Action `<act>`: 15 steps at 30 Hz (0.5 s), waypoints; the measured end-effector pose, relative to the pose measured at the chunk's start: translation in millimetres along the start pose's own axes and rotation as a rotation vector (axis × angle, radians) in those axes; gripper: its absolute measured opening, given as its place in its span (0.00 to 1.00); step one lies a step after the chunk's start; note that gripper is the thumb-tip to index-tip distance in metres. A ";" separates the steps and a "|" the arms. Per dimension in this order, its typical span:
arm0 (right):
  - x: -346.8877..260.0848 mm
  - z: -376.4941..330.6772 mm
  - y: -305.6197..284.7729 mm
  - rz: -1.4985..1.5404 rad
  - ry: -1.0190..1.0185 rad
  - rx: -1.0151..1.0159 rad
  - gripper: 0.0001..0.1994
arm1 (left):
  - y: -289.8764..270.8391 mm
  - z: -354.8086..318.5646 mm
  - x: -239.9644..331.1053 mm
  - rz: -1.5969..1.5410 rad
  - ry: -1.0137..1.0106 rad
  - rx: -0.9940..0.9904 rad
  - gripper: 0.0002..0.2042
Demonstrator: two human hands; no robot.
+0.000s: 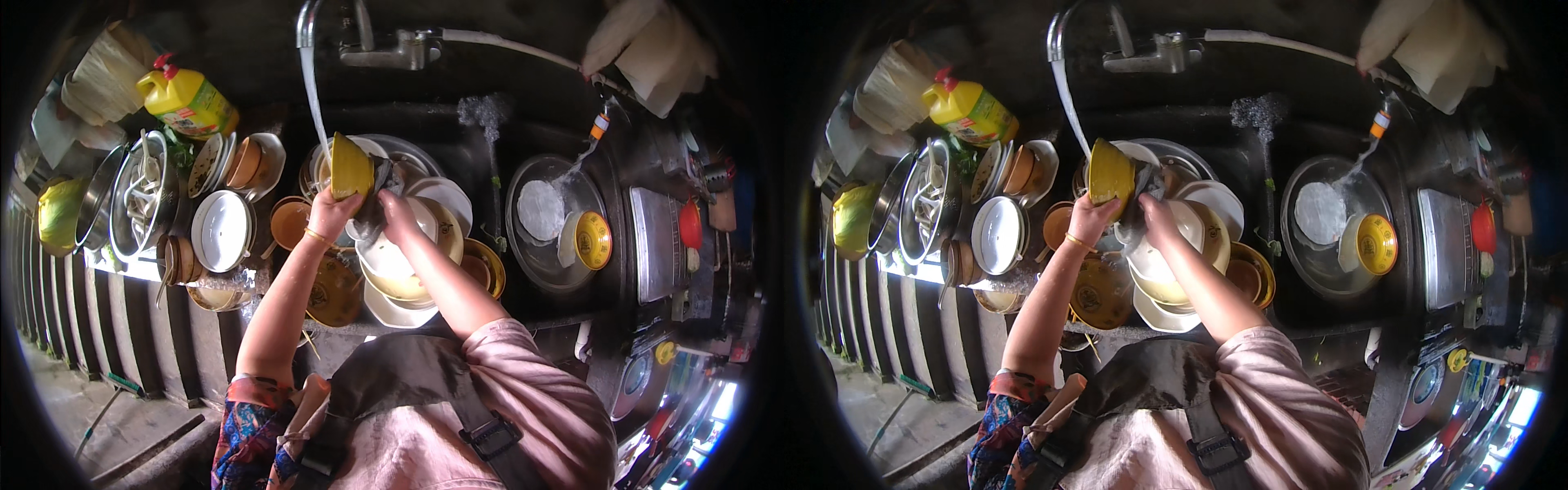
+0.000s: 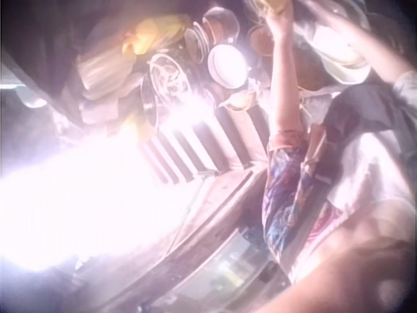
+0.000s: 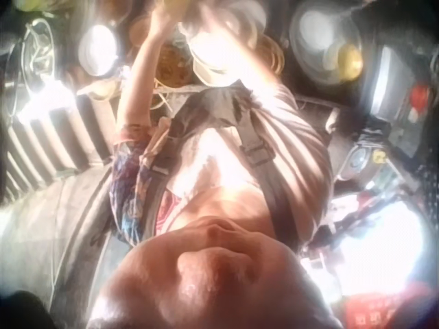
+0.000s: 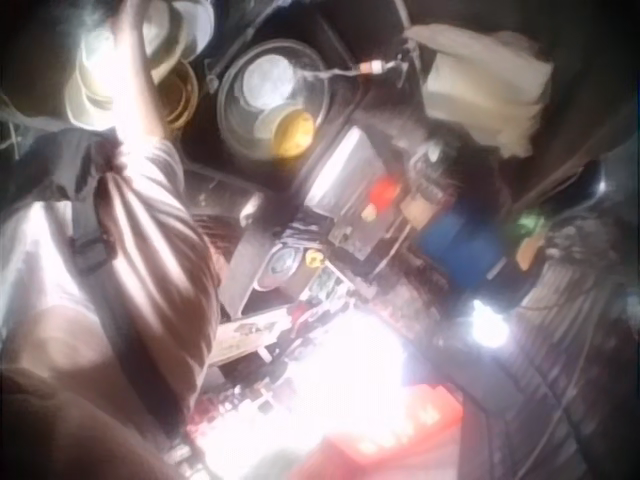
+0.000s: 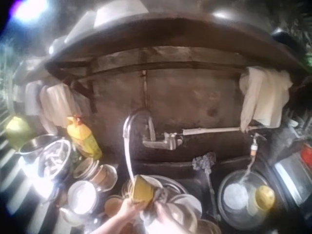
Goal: The person washes a large pile of bowls, plates, and chopsticks in a double-basin sink using a cloth and running water. They scrub each item individually, rinse it under the tap, and place the cleaned items into the adjacent basin.
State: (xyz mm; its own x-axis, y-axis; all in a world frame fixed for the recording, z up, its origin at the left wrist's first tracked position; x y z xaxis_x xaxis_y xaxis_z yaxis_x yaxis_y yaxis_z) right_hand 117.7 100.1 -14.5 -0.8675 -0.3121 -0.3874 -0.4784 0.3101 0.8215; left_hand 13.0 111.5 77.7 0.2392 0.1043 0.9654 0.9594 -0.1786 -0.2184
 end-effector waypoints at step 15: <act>-21.5 -102.7 83.4 -1.606 -0.947 -0.491 0.13 | -12.9 42.1 33.4 -0.672 -0.020 -0.123 0.29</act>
State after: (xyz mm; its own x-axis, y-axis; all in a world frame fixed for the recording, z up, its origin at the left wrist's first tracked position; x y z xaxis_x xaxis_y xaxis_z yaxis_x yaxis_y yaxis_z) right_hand 110.4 40.5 105.3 0.4181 0.5625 -0.7133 -0.8548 -0.0221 -0.5185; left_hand 14.9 158.5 106.8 -0.3982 0.2497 0.8827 0.8770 -0.1786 0.4461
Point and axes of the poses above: each hand's wrist, its own z-axis towards the middle knuckle, its own y-axis out of the palm, x = y × z, the point moved 10 cm from there along z, towards the middle knuckle, and after that the axes turned 14 degrees about z, right-handed, at the moved point
